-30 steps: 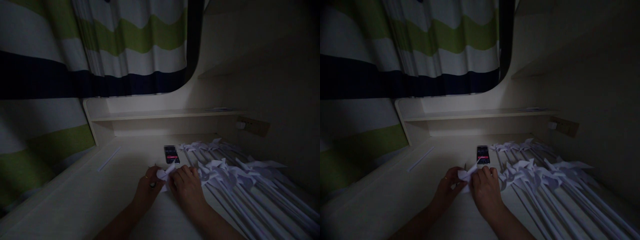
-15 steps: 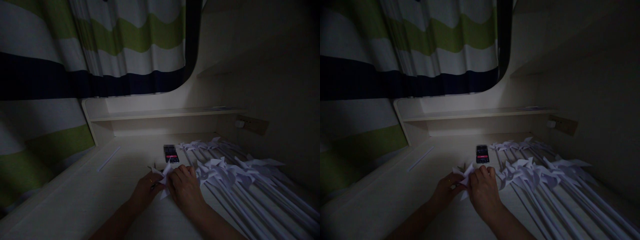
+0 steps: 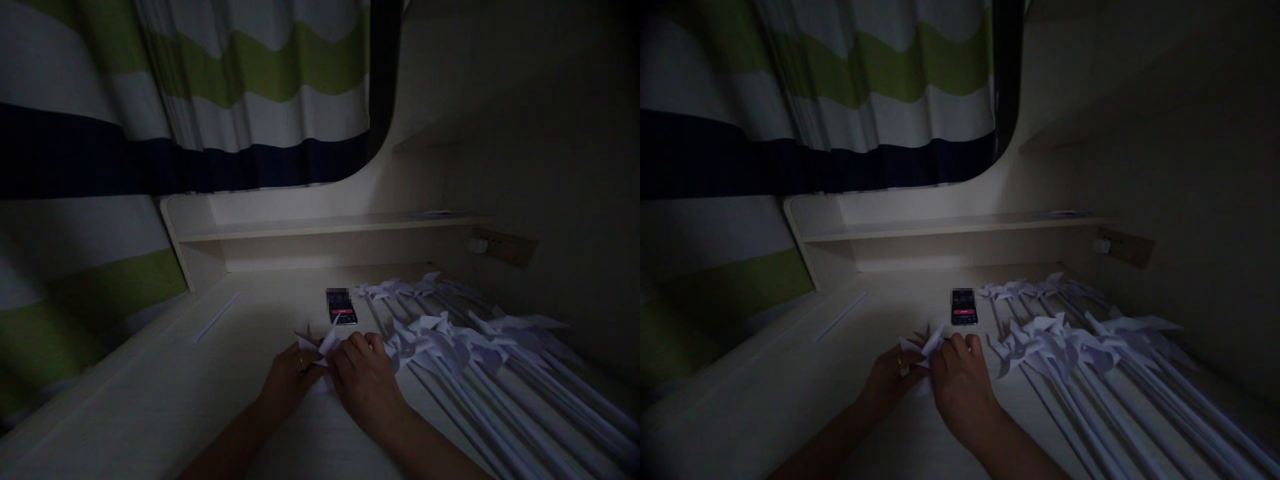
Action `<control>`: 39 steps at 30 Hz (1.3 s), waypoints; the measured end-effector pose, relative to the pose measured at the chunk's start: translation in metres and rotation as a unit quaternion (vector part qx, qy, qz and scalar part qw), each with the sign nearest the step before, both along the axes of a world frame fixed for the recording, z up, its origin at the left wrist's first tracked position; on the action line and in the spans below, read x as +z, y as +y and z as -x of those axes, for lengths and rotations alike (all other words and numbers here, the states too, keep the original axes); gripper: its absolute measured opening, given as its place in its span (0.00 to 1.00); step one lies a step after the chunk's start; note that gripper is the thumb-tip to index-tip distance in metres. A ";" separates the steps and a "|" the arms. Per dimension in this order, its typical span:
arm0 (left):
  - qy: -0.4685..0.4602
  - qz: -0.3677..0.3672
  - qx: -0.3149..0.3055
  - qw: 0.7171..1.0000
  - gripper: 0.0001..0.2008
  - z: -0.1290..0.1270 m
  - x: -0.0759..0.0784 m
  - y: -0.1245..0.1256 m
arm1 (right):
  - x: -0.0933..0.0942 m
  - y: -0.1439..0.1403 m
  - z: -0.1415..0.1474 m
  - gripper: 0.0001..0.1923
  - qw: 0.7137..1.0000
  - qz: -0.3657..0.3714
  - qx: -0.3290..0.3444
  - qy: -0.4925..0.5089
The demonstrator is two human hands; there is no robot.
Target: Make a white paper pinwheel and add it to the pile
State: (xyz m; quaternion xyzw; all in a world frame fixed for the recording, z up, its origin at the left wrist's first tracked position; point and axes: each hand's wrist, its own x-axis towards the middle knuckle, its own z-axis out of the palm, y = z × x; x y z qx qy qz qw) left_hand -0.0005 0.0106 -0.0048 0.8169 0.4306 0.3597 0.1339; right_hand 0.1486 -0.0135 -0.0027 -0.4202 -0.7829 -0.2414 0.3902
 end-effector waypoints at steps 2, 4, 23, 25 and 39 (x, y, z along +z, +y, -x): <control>-0.006 -0.013 0.008 1.000 0.04 0.000 -0.002 0.001 | 0.001 0.000 0.000 0.07 1.000 -0.005 0.000 0.002; -0.010 -0.023 0.017 1.000 0.04 0.000 -0.003 0.001 | 0.001 0.001 0.000 0.06 1.000 -0.009 0.000 0.003; -0.144 0.061 0.017 0.987 0.07 0.005 -0.008 0.009 | 0.014 0.009 -0.026 0.09 0.908 0.189 0.137 0.347; -0.128 0.056 0.010 0.990 0.07 0.005 -0.008 0.008 | 0.011 0.013 -0.024 0.12 0.882 0.256 0.178 0.352; -0.143 0.109 -0.057 0.982 0.06 0.002 -0.009 0.007 | -0.007 0.017 -0.021 0.10 0.960 0.200 0.115 0.156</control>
